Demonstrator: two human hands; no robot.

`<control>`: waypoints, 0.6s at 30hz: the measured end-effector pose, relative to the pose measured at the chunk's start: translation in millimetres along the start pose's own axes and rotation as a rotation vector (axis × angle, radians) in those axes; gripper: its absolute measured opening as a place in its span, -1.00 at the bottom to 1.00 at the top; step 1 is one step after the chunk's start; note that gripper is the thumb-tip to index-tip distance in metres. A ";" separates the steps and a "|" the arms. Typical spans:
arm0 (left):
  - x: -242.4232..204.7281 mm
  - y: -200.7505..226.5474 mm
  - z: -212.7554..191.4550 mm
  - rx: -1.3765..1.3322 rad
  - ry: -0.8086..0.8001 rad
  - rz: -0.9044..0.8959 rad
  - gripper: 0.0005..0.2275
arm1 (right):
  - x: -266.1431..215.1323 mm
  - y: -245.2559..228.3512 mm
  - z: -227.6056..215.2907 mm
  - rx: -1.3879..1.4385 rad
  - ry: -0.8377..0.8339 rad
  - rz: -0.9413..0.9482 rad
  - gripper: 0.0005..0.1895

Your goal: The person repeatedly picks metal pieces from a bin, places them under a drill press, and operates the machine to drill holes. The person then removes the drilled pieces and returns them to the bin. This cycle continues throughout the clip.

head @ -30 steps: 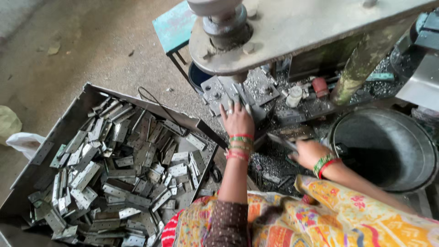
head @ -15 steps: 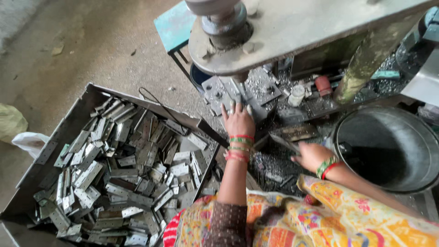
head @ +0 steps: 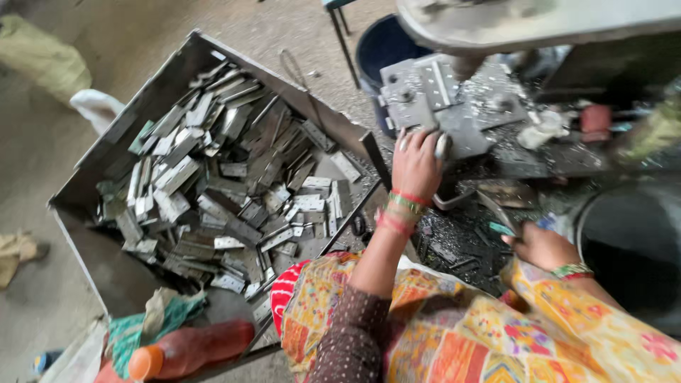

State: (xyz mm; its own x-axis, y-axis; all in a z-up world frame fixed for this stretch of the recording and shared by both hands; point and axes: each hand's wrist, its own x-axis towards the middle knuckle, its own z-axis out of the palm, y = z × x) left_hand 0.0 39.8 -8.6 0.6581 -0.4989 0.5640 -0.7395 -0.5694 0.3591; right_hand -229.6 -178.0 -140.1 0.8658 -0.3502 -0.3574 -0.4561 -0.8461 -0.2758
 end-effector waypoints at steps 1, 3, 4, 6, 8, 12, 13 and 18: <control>-17.1 -3.1 -7.3 -0.070 0.082 -0.002 -0.79 | -2.7 -4.1 -10.3 -0.061 -0.003 0.007 -0.48; -50.3 -37.8 -24.1 -0.027 0.226 -0.199 -0.76 | -10.8 -11.6 -34.9 -0.058 0.063 0.012 -0.48; -65.9 -61.3 -29.4 -0.019 0.185 -0.354 -0.78 | -14.4 -19.3 -43.8 -0.083 0.065 -0.006 -0.48; -79.0 -117.8 -31.7 0.156 0.049 -0.446 -0.72 | -15.3 -31.1 -65.0 -0.133 0.096 -0.023 -0.48; -85.0 -175.6 -29.5 0.405 -0.242 -0.347 -0.57 | -15.3 -41.4 -77.3 -0.142 0.058 -0.012 -0.49; -80.6 -267.2 -13.9 0.465 -0.884 -0.202 -0.23 | -16.6 -48.4 -82.6 -0.152 0.074 -0.017 -0.50; -81.8 -282.9 -10.8 0.455 -0.926 -0.202 -0.30 | -17.6 -47.8 -82.6 -0.144 0.064 -0.011 -0.50; -85.9 -322.0 3.2 0.422 -0.976 -0.198 -0.48 | -18.7 -48.6 -80.1 -0.119 0.037 0.011 -0.53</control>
State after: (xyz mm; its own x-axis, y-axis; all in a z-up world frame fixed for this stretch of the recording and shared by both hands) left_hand 182.0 263.9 -175.1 0.7276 -0.5721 -0.3786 -0.6216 -0.7832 -0.0111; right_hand -207.0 -162.5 -48.5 0.8689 -0.3727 -0.3257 -0.4400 -0.8830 -0.1634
